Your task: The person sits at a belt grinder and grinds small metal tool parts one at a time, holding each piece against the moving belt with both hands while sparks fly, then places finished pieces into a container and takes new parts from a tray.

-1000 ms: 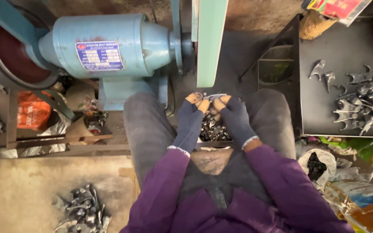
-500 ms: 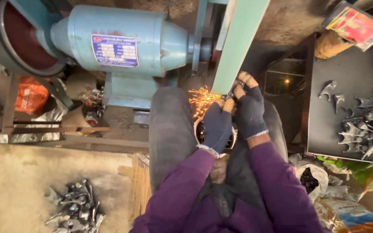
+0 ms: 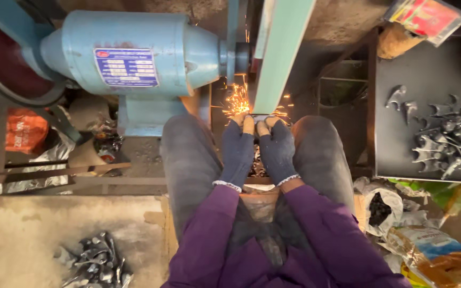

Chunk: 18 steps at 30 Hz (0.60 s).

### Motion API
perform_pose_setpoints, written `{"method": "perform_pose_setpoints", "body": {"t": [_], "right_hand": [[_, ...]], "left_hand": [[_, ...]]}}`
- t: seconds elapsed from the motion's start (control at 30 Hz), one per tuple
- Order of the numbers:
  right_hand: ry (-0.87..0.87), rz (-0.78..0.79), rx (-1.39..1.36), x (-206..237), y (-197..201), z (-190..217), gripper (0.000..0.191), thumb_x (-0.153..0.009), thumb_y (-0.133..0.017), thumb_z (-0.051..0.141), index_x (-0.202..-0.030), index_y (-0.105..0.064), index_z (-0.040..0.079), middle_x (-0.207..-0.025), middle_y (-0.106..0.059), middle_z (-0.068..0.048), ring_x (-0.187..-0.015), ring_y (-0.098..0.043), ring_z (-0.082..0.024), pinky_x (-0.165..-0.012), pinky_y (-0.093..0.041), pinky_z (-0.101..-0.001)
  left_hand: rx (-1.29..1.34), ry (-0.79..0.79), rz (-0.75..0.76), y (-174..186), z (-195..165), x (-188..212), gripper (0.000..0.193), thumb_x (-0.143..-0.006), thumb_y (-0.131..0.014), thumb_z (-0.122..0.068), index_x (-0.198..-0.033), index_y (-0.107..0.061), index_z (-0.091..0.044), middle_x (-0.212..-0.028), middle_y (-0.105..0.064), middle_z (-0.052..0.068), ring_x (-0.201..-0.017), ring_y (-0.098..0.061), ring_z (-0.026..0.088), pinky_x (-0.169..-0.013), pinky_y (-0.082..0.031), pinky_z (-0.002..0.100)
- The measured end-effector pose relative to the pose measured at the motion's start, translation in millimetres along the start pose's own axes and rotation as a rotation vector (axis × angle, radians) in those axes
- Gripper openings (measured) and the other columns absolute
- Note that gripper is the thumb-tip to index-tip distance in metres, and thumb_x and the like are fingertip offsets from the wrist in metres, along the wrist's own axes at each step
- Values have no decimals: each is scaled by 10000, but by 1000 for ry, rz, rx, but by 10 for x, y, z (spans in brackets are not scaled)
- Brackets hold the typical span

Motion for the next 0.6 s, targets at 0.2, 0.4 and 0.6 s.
{"method": "perform_pose_setpoints", "body": {"t": [0.2, 0.4, 0.6], "right_hand": [[-60, -28, 11, 44, -160, 227, 189, -978, -678, 233, -981, -676, 44, -850, -706, -150, -751, -684, -238, -696, -521, -387], [-40, 141, 39, -115, -53, 152, 182, -956, -694, 239, -1005, -723, 66, -832, -712, -149, -743, -703, -244, -697, -537, -385], [303, 458, 96, -185, 300, 183, 238, -943, -715, 219, -1101, -718, 40, -888, -707, -124, -810, -660, -256, -716, -522, -393]], "left_hand": [[-81, 30, -67, 205, -96, 6, 357, -1020, -564, -282, -1222, -635, 4, -1030, -723, 91, -927, -682, 141, -800, -546, 305], [143, 148, -16, 121, 301, 7, 327, -1034, -575, -250, -1200, -668, 16, -985, -706, 60, -881, -624, 102, -748, -528, 271], [235, 449, 63, 94, 753, 89, 246, -994, -579, -193, -1107, -672, 4, -903, -693, 62, -772, -638, 161, -673, -522, 320]]}}
Point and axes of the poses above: each hand's wrist, its own x-axis away from the middle knuckle, its own y-axis out of the back of the hand, z = x × y, the point moved 6 cm from there along -x, towards the middle knuckle
